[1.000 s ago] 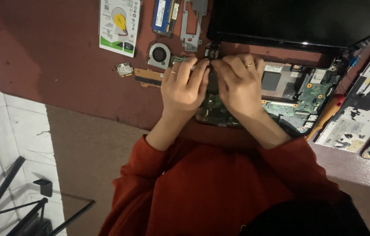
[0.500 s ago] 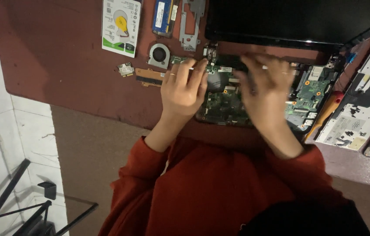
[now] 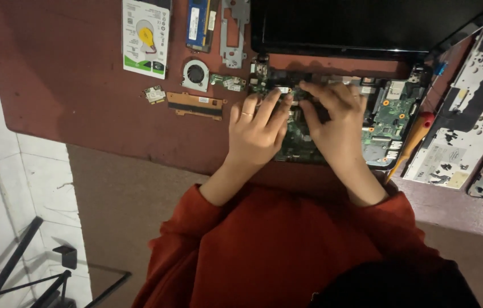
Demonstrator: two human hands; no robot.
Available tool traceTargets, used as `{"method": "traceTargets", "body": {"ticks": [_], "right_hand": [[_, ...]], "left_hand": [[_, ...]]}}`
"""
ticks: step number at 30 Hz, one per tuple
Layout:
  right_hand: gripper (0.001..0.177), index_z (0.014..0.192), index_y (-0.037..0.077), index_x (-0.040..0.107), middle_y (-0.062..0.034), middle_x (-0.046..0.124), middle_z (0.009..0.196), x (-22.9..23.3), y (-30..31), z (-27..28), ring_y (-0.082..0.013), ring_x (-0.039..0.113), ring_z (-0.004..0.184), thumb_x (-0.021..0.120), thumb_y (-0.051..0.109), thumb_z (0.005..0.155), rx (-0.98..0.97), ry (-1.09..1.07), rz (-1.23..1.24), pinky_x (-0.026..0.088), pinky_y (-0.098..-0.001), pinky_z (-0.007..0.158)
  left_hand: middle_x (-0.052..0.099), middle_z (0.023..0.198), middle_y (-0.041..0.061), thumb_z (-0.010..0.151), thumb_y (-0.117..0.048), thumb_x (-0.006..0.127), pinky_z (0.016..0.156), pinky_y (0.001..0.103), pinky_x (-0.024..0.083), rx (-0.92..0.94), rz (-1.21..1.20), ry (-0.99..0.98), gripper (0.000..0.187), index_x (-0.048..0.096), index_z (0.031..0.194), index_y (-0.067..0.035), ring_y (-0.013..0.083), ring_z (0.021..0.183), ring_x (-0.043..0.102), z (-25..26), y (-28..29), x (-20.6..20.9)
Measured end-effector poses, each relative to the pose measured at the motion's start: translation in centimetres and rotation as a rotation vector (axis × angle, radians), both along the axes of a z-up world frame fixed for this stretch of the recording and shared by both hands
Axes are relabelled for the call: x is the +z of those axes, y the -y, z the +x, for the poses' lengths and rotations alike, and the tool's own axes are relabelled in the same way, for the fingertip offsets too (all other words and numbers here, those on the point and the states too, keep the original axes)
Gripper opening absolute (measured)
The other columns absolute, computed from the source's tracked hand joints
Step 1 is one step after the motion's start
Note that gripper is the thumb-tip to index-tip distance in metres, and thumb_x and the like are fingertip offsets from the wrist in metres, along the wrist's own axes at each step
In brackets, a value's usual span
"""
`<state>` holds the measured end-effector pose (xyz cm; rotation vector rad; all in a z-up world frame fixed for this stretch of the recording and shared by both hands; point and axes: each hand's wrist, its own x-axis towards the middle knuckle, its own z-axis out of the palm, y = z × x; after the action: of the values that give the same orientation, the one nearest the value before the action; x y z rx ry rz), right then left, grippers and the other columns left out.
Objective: Assembling internal components of a laptop, including the motherboard and cooling fan, and connecting internal cables.
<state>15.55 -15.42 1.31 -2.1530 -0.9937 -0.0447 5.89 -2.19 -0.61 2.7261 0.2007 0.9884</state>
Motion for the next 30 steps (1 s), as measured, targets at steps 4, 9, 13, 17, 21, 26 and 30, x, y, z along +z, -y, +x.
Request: {"method": "traceTargets", "body": {"ticks": [4, 9, 13, 17, 21, 26, 30], "right_hand": [[0.030, 0.108, 0.015, 0.075, -0.0016, 0.060, 0.086, -0.3, 0.1, 0.6, -0.0276, 0.060, 0.089, 0.082, 0.005, 0.080, 0.018, -0.009, -0.048, 0.039, -0.0383, 0.075], [0.020, 0.106, 0.009, 0.075, -0.0097, 0.068, 0.096, 0.8, 0.0, 0.6, -0.0311, 0.062, 0.086, 0.077, 0.005, 0.087, 0.052, 0.027, -0.119, 0.040, -0.0393, 0.073], [0.028, 0.109, 0.012, 0.075, -0.0066, 0.062, 0.089, 0.9, -0.2, 0.5, -0.0305, 0.062, 0.087, 0.081, 0.003, 0.083, 0.029, 0.046, -0.102, 0.042, -0.0385, 0.074], [0.038, 0.118, 0.008, 0.070, -0.0091, 0.062, 0.092, 1.7, 0.2, 0.2, -0.0308, 0.065, 0.084, 0.075, -0.006, 0.083, 0.021, -0.103, 0.023, 0.049, -0.0350, 0.068], [0.030, 0.114, 0.005, 0.070, -0.0112, 0.062, 0.094, 1.2, 3.2, -0.8, -0.0336, 0.066, 0.088, 0.071, -0.007, 0.088, -0.014, -0.127, -0.023, 0.052, -0.0387, 0.071], [0.028, 0.115, 0.007, 0.073, -0.0101, 0.064, 0.102, 1.5, 7.2, -2.1, -0.0318, 0.065, 0.093, 0.072, -0.002, 0.089, -0.106, 0.030, -0.034, 0.051, -0.0394, 0.080], [0.029, 0.117, 0.009, 0.071, -0.0158, 0.059, 0.112, -1.3, 10.0, -4.2, -0.0358, 0.060, 0.106, 0.075, 0.013, 0.088, -0.152, 0.214, -0.130, 0.046, -0.0477, 0.090]], "left_hand": [[0.064, 0.110, 0.008, 0.098, -0.020, 0.043, 0.069, 0.035, 0.040, 0.020, 0.083, -0.037, 0.029, 0.070, 0.106, -0.014, 0.0232, 0.089, 0.058, -0.1, 0.2, 0.5], [0.064, 0.114, 0.008, 0.101, -0.024, 0.040, 0.070, 0.032, 0.036, -0.009, 0.051, -0.053, 0.032, 0.069, 0.101, -0.010, 0.0198, 0.087, 0.054, 0.2, 0.3, 0.9], [0.065, 0.116, 0.004, 0.099, -0.024, 0.050, 0.070, 0.033, 0.035, 0.014, 0.036, -0.086, 0.023, 0.070, 0.102, -0.013, 0.0202, 0.087, 0.054, 0.4, 0.4, 0.4], [0.064, 0.106, 0.002, 0.099, -0.023, 0.052, 0.067, 0.032, 0.031, 0.023, -0.064, -0.114, 0.019, 0.068, 0.096, -0.012, 0.0171, 0.083, 0.050, 0.9, 0.3, 1.8], [0.065, 0.111, 0.001, 0.097, -0.030, 0.059, 0.070, 0.031, 0.031, 0.016, -0.100, -0.162, 0.019, 0.069, 0.104, -0.015, 0.0162, 0.090, 0.051, 0.6, 0.4, 0.8], [0.065, 0.119, 0.000, 0.099, -0.027, 0.056, 0.079, 0.034, 0.036, -0.016, -0.043, -0.005, 0.022, 0.070, 0.112, -0.019, 0.0193, 0.101, 0.053, 1.0, 0.8, -0.2], [0.064, 0.126, 0.002, 0.099, -0.025, 0.058, 0.085, 0.036, 0.039, -0.038, -0.007, 0.009, 0.020, 0.072, 0.113, -0.018, 0.0225, 0.110, 0.057, 0.9, 1.2, -0.8]]}}
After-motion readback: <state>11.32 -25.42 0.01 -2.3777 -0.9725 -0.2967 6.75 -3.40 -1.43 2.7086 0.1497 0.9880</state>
